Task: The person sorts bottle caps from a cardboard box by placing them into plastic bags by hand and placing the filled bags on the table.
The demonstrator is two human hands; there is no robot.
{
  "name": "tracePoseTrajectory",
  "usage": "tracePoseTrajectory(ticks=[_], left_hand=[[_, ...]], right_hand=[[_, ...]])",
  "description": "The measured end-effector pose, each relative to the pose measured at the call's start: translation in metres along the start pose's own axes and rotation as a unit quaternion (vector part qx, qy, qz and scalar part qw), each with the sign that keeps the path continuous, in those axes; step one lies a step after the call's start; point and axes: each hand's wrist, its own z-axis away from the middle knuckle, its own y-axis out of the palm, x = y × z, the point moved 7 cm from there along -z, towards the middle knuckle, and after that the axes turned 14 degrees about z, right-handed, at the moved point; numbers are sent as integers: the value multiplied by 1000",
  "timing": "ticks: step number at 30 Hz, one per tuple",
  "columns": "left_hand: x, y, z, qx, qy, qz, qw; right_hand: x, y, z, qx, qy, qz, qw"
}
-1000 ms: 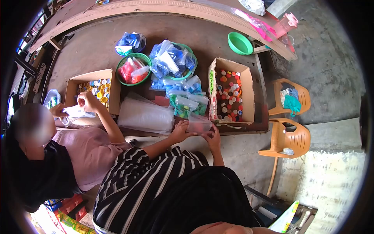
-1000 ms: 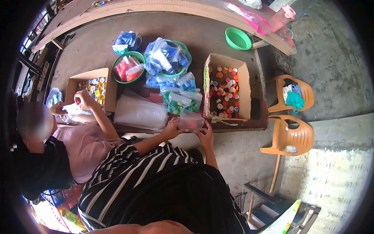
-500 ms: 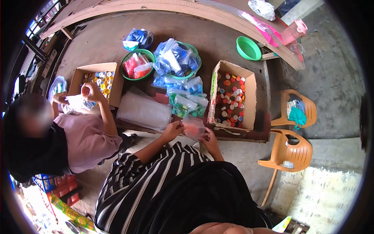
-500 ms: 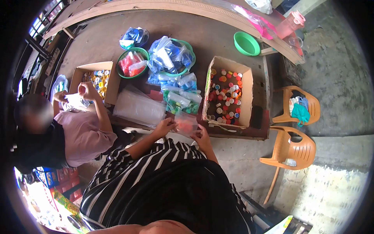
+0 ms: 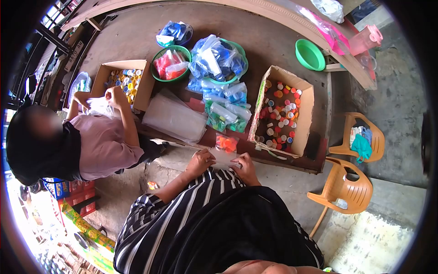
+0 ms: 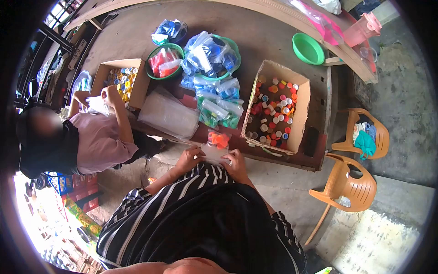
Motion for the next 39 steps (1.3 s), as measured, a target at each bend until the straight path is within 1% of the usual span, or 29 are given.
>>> tracePoseTrajectory(ticks=[1,4,7,10,13,16,18,19,22,25,28,31,34,37,39], left_hand=[[4,2,3,0,-7,-15,1000],[4,-2,6,-50,75,-42,995],[14,-6,6,-49,93,1,994],[44,-2,6,-40,-43,113,992],[62,5,9,-30,-125,86,988],[64,10,7,-87,-110,148,979],[68,10,3,-94,-114,129,981],[68,9,1,-98,-116,119,981],[67,11,-7,-58,-19,28,998],[60,15,-11,-15,20,80,996],[26,16,-10,15,80,-5,997],[44,21,-16,42,17,9,999],[49,19,-24,41,12,5,999],[42,14,-30,0,64,4,998],[47,15,-36,-2,71,-35,997]], right_hand=[[3,-1,3,-22,-32,28,999],[-2,9,7,1,-30,-6,1000],[-15,22,8,49,-3,-57,997],[-29,32,13,43,69,-86,993],[-36,39,18,61,124,-99,985],[-43,39,22,11,189,-154,970],[-44,36,20,-9,189,-174,966],[-45,34,19,-19,189,-185,964],[-42,37,12,35,145,-149,978],[-33,28,12,67,140,-75,985],[-34,31,10,46,77,-38,995],[-35,27,6,23,6,26,999],[-32,17,1,-63,-50,71,994],[-38,17,-7,-73,-53,49,995],[-47,21,-11,-36,-14,-4,999]])
